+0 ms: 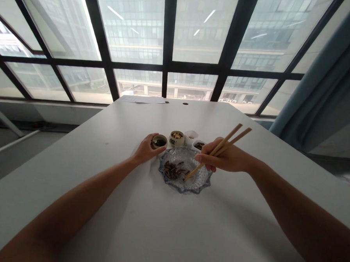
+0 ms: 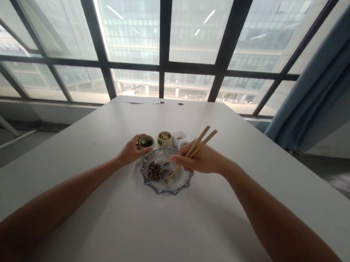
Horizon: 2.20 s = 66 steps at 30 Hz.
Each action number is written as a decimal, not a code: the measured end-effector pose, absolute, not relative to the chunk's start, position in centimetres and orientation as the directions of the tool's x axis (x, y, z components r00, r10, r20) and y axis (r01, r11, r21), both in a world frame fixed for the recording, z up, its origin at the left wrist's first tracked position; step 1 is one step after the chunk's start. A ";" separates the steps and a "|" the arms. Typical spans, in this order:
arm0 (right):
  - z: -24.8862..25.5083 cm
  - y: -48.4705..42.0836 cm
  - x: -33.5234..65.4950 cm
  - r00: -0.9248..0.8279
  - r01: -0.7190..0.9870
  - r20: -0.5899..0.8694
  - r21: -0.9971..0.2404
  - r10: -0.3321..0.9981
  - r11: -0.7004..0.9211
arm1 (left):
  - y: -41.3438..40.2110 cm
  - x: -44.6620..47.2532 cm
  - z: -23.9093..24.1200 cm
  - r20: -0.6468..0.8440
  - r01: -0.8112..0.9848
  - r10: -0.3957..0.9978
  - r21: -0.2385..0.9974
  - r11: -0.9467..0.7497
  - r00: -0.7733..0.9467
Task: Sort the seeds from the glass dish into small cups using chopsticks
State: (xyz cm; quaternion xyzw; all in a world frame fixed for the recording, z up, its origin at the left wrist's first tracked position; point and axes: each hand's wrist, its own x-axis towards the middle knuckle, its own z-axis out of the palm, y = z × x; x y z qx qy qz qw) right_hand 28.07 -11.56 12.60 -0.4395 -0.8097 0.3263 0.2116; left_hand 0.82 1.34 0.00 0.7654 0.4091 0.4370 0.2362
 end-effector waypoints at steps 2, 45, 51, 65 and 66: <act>12.7 -11.8 27.8 -0.545 0.580 0.046 -0.701 0.837 0.415 | 1.3 0.8 0.1 0.476 0.419 0.833 0.719 -0.554 0.283; 12.2 -10.9 28.4 -0.453 0.631 0.149 -0.643 0.879 0.434 | 1.7 0.7 -0.6 0.522 0.442 0.804 0.673 -0.593 0.284; 11.9 -10.8 28.0 -0.477 0.665 0.146 -0.584 0.867 0.465 | 1.6 0.8 -0.4 0.522 0.436 0.800 0.672 -0.599 0.294; 11.7 -10.5 28.2 -0.393 0.593 0.153 -0.712 0.907 0.377 | 1.7 0.7 -0.6 0.526 0.439 0.799 0.669 -0.600 0.291; 11.7 -10.4 28.3 -0.365 0.583 0.147 -0.734 0.919 0.349 | 1.7 0.7 -0.6 0.525 0.440 0.800 0.668 -0.599 0.292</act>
